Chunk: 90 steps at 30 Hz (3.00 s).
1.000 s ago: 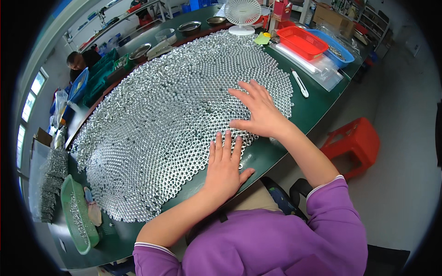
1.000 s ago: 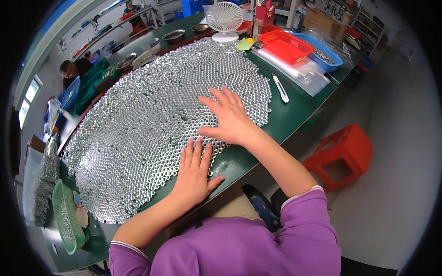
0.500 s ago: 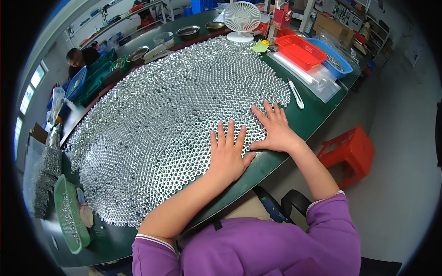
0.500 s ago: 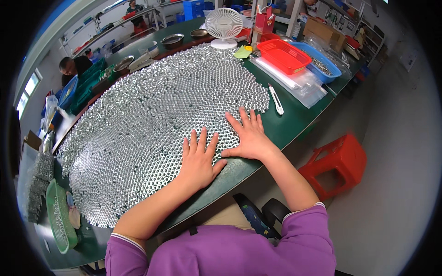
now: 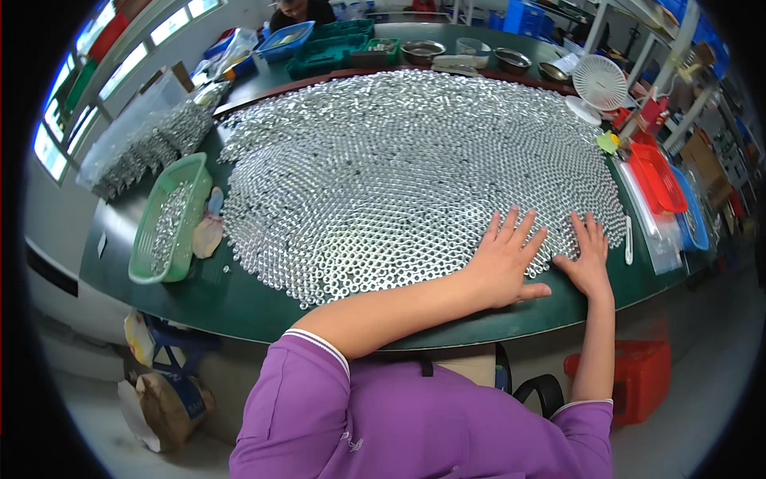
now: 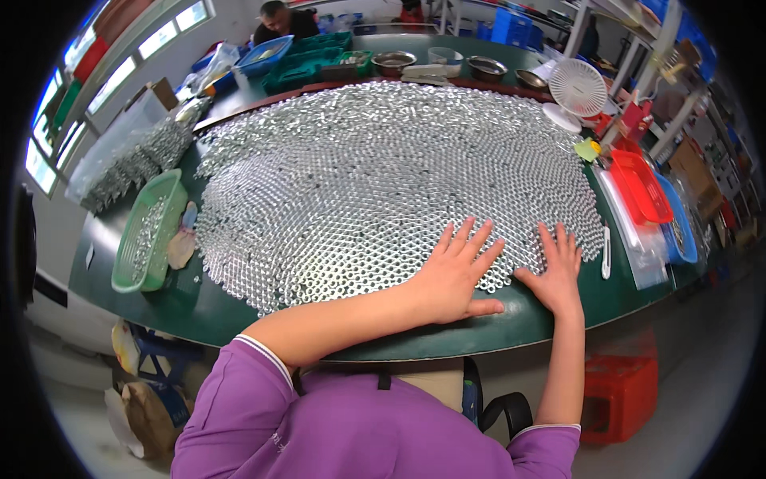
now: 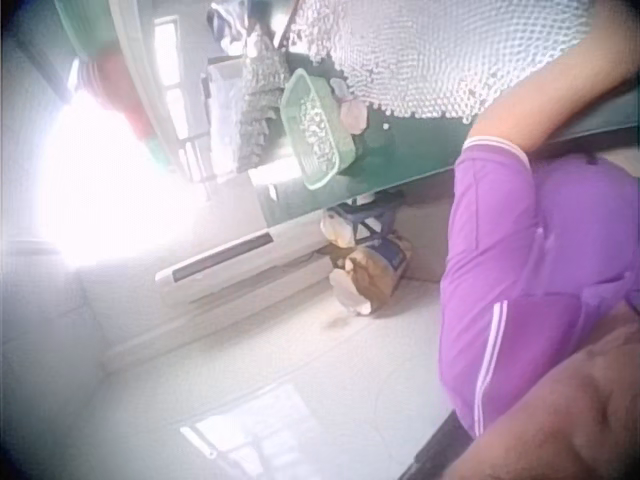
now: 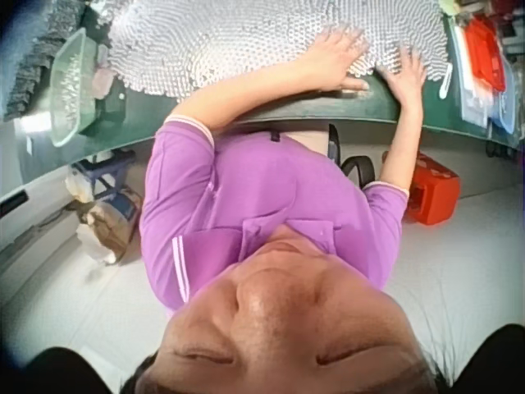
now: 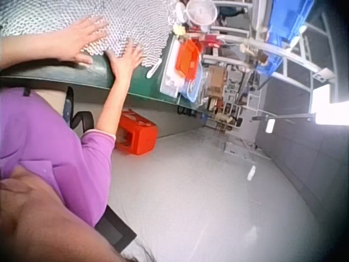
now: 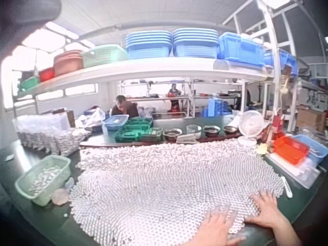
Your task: The person sorts small metal rings by hand, picking them up from a pile on a workbench and placing selected ones into a plastic basket.
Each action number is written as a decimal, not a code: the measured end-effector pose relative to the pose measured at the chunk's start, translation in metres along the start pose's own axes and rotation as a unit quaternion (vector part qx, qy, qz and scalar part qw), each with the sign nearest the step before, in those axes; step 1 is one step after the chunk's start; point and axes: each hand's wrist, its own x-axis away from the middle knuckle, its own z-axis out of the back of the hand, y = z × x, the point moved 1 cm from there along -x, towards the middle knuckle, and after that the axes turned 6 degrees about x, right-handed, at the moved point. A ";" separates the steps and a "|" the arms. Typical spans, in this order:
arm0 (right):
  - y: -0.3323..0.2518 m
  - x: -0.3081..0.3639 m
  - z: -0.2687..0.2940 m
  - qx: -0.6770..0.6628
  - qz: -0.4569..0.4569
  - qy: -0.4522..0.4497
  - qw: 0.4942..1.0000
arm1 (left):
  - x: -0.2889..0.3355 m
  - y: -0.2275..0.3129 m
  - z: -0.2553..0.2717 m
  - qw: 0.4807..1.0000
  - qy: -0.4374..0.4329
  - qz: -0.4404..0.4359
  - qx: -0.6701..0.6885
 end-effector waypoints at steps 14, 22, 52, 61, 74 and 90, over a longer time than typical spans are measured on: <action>0.045 -0.019 -0.022 -0.049 0.063 0.142 0.987 | 0.340 -0.144 0.177 0.829 0.354 0.419 -0.111; 0.048 -0.044 -0.024 -0.028 0.083 0.130 0.988 | 0.284 -0.196 0.186 0.870 0.377 0.314 -0.046; 0.091 -0.018 -0.008 -0.091 -0.073 0.305 0.945 | 0.153 -0.212 0.154 0.934 0.233 0.226 -0.153; 0.088 -0.017 -0.010 -0.138 -0.092 0.294 0.941 | 0.155 -0.223 0.155 0.950 0.220 0.182 -0.128; 0.090 -0.017 -0.013 -0.155 -0.101 0.293 0.938 | 0.155 -0.220 0.150 0.946 0.229 0.162 -0.161; 0.078 -0.015 -0.003 -0.110 -0.124 0.320 0.933 | 0.182 -0.199 0.180 0.916 0.315 0.182 -0.170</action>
